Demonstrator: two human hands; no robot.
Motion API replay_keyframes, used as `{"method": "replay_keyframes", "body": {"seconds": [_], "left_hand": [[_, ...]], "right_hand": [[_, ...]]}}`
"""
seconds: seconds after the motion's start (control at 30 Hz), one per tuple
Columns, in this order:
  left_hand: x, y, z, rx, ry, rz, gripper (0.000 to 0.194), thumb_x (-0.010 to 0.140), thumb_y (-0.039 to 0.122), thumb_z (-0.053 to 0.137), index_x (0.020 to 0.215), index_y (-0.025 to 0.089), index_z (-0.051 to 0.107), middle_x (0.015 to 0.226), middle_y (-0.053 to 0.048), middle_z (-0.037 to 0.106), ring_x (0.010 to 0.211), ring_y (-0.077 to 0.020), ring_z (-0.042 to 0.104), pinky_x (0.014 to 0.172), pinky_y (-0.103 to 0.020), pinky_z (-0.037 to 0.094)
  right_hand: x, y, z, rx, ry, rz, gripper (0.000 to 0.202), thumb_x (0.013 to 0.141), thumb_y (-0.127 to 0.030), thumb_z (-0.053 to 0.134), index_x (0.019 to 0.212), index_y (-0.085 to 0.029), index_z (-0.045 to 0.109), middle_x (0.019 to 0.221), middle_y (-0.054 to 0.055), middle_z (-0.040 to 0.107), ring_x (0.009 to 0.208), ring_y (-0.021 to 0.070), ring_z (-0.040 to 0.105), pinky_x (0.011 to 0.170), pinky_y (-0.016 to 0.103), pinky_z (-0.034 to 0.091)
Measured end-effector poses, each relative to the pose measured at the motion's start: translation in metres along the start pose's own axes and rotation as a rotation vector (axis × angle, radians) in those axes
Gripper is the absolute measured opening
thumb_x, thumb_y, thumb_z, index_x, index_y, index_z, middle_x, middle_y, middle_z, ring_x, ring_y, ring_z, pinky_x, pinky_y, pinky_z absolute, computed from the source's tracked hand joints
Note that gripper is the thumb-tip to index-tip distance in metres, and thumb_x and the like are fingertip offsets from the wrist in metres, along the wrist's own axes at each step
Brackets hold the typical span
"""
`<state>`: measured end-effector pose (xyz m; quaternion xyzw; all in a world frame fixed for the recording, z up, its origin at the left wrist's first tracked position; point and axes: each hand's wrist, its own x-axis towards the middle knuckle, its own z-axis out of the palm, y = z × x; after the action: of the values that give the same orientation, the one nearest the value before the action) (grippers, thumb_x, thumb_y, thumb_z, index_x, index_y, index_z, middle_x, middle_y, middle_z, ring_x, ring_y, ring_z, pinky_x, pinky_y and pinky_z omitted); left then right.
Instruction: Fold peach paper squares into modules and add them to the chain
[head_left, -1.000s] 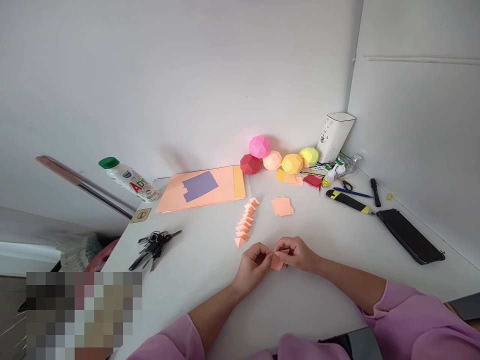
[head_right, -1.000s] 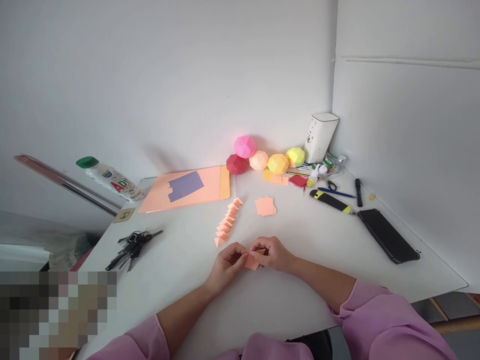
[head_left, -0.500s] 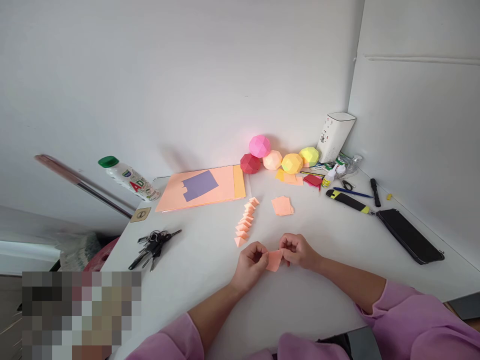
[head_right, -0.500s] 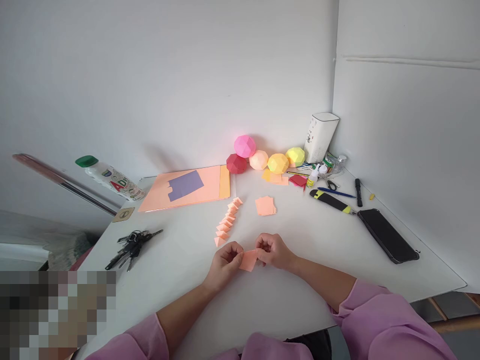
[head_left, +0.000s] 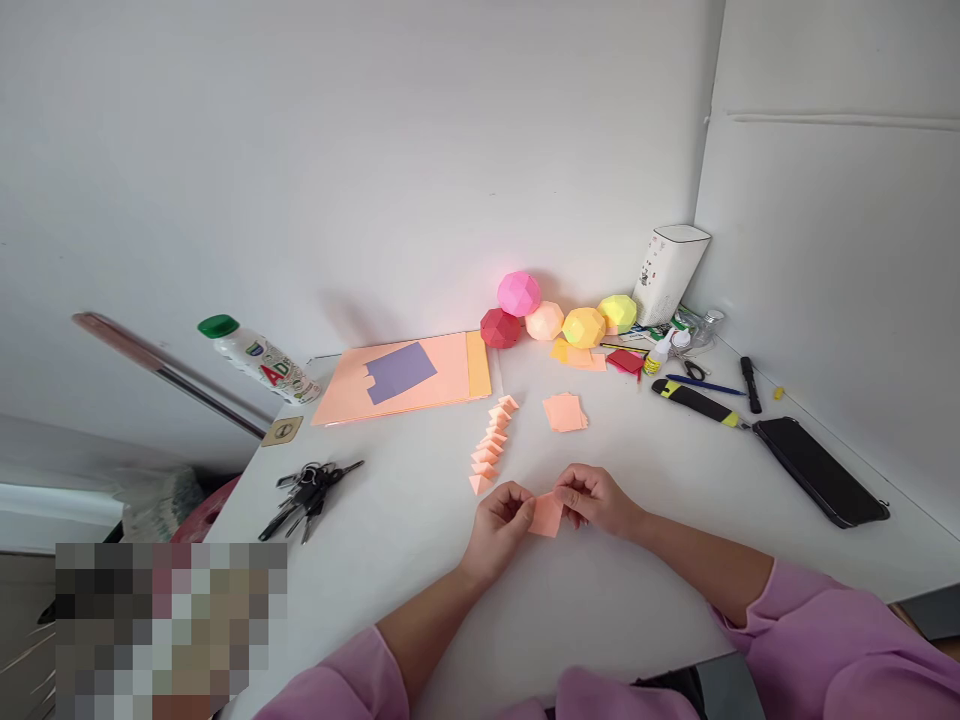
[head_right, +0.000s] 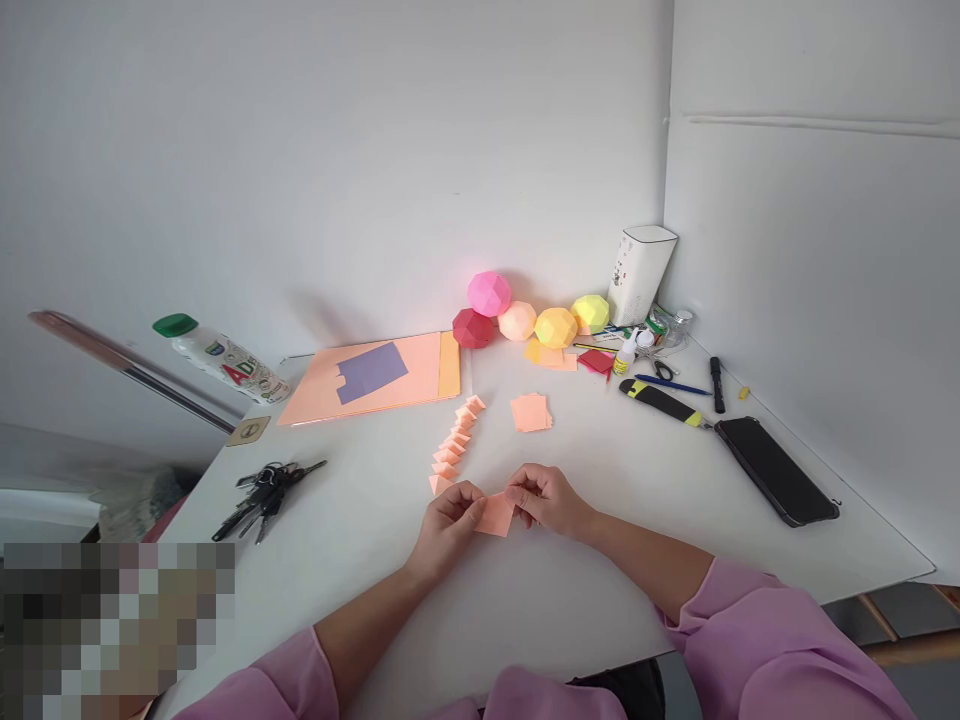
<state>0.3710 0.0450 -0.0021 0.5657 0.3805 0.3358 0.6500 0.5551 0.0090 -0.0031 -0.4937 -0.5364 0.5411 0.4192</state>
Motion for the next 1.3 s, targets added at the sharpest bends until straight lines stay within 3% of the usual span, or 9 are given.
{"method": "replay_keyframes", "body": {"seconds": [0.2, 0.4, 0.53, 0.77, 1.07, 1.3], "left_hand": [[0.0, 0.0, -0.001, -0.021, 0.073, -0.003, 0.019, 0.075, 0.032, 0.057, 0.068, 0.017, 0.049, 0.061, 0.005, 0.042, 0.054, -0.008, 0.038, 0.051, -0.02, 0.033], [-0.001, 0.0, -0.001, -0.153, 0.038, -0.05, 0.023, 0.081, 0.04, 0.052, 0.074, 0.019, 0.045, 0.056, 0.006, 0.045, 0.049, -0.0089, 0.045, 0.051, -0.022, 0.04], [-0.001, 0.0, 0.0, -0.13, -0.027, -0.08, 0.028, 0.082, 0.046, 0.051, 0.086, 0.018, 0.052, 0.057, 0.005, 0.05, 0.049, -0.0106, 0.049, 0.05, -0.023, 0.041], [0.0, -0.006, -0.001, -0.03, -0.01, -0.072, 0.034, 0.082, 0.047, 0.051, 0.087, 0.016, 0.062, 0.056, 0.002, 0.053, 0.052, -0.0114, 0.049, 0.054, -0.024, 0.041], [0.002, -0.009, 0.0, -0.127, 0.017, -0.04, 0.027, 0.074, 0.039, 0.064, 0.089, 0.017, 0.063, 0.08, -0.002, 0.062, 0.075, -0.0135, 0.055, 0.069, -0.026, 0.044], [0.003, -0.013, 0.0, -0.164, -0.075, 0.008, 0.028, 0.073, 0.033, 0.067, 0.097, 0.019, 0.059, 0.064, 0.004, 0.05, 0.063, -0.0098, 0.049, 0.062, -0.024, 0.041]], "right_hand": [[0.0, -0.002, 0.0, 0.015, 0.03, 0.038, 0.027, 0.083, -0.042, 0.054, 0.076, -0.016, 0.049, 0.059, -0.003, 0.055, 0.045, 0.008, 0.05, 0.043, 0.02, 0.036], [0.001, -0.001, -0.001, 0.039, 0.032, 0.03, 0.028, 0.082, -0.044, 0.054, 0.076, -0.017, 0.049, 0.059, -0.004, 0.053, 0.045, 0.0084, 0.051, 0.043, 0.02, 0.036], [0.002, 0.001, -0.001, 0.037, 0.017, 0.005, 0.028, 0.081, -0.044, 0.055, 0.078, -0.017, 0.052, 0.06, -0.004, 0.05, 0.046, 0.0083, 0.05, 0.043, 0.021, 0.037], [0.003, 0.003, -0.002, 0.019, 0.013, -0.01, 0.027, 0.081, -0.043, 0.057, 0.083, -0.016, 0.059, 0.059, -0.004, 0.049, 0.049, 0.0099, 0.053, 0.044, 0.022, 0.039], [0.003, 0.007, -0.002, 0.027, 0.039, 0.019, 0.031, 0.081, -0.045, 0.056, 0.097, -0.017, 0.056, 0.06, -0.004, 0.049, 0.05, 0.0106, 0.053, 0.047, 0.023, 0.04], [0.002, 0.002, -0.001, -0.002, 0.048, 0.055, 0.033, 0.08, -0.043, 0.058, 0.102, -0.018, 0.057, 0.061, -0.005, 0.042, 0.052, 0.0085, 0.04, 0.046, 0.021, 0.036]]}}
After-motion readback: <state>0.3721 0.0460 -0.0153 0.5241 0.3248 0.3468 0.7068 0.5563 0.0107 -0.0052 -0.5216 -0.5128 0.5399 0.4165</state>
